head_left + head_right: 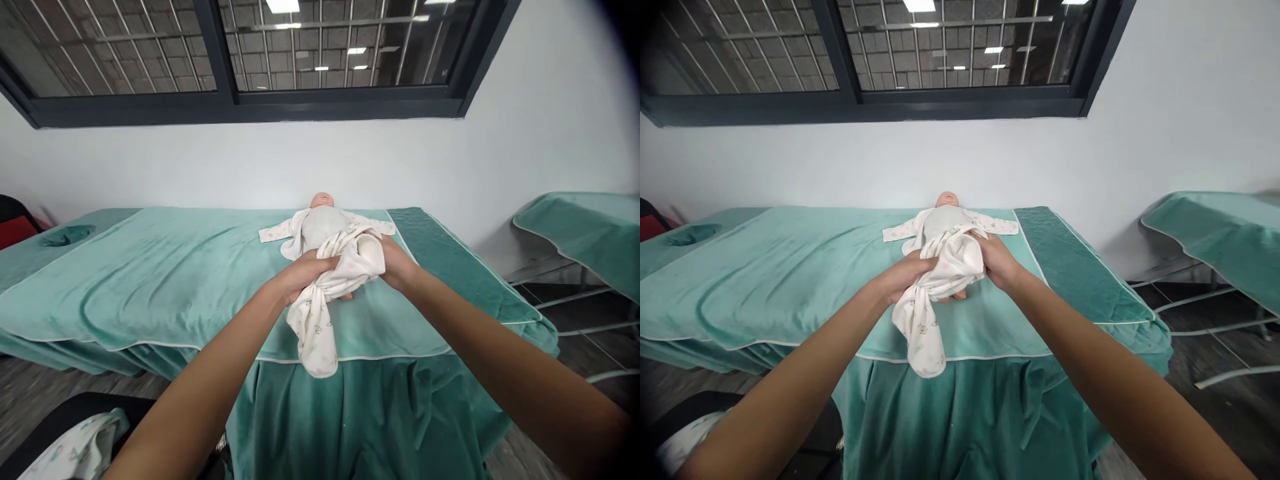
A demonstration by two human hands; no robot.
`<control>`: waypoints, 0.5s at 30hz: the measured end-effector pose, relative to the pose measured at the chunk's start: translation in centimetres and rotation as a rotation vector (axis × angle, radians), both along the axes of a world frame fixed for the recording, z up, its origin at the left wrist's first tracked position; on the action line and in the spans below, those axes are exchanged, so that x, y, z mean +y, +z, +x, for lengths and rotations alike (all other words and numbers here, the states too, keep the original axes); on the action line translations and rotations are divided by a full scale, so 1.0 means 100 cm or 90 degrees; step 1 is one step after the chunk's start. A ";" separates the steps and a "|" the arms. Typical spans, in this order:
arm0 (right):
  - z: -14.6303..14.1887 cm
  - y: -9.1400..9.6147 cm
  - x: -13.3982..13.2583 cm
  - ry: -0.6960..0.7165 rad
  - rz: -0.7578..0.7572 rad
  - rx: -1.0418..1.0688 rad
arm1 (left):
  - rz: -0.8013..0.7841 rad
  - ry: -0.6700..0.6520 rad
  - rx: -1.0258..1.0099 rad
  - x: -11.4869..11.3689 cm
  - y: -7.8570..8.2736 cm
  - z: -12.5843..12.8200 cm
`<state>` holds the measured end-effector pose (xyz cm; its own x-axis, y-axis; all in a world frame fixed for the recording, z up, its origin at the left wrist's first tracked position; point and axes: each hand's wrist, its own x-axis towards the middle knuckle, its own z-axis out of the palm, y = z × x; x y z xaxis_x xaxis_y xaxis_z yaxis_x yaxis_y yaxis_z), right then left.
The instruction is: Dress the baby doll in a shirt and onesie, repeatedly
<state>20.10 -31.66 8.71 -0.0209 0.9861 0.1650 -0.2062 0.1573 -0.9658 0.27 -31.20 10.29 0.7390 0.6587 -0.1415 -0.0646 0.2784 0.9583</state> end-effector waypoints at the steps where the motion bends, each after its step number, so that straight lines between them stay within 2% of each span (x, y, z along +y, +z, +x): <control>1: 0.002 -0.013 0.002 -0.009 -0.020 0.003 | 0.037 0.003 0.041 0.006 -0.005 0.002; 2: 0.003 -0.027 0.002 -0.019 -0.041 0.006 | 0.089 0.026 0.094 0.012 -0.011 0.004; 4: 0.004 -0.057 -0.003 -0.014 -0.084 -0.014 | 0.255 0.082 0.256 0.024 -0.023 0.010; 7: 0.005 -0.095 -0.013 -0.028 -0.093 -0.175 | 0.480 0.086 0.494 0.035 -0.040 0.021; 11: 0.005 -0.120 -0.019 -0.078 -0.022 -0.386 | 0.551 0.058 0.615 0.029 -0.055 0.035; 15: 0.002 -0.128 -0.015 -0.140 0.057 -0.435 | 0.569 0.046 0.660 0.025 -0.062 0.041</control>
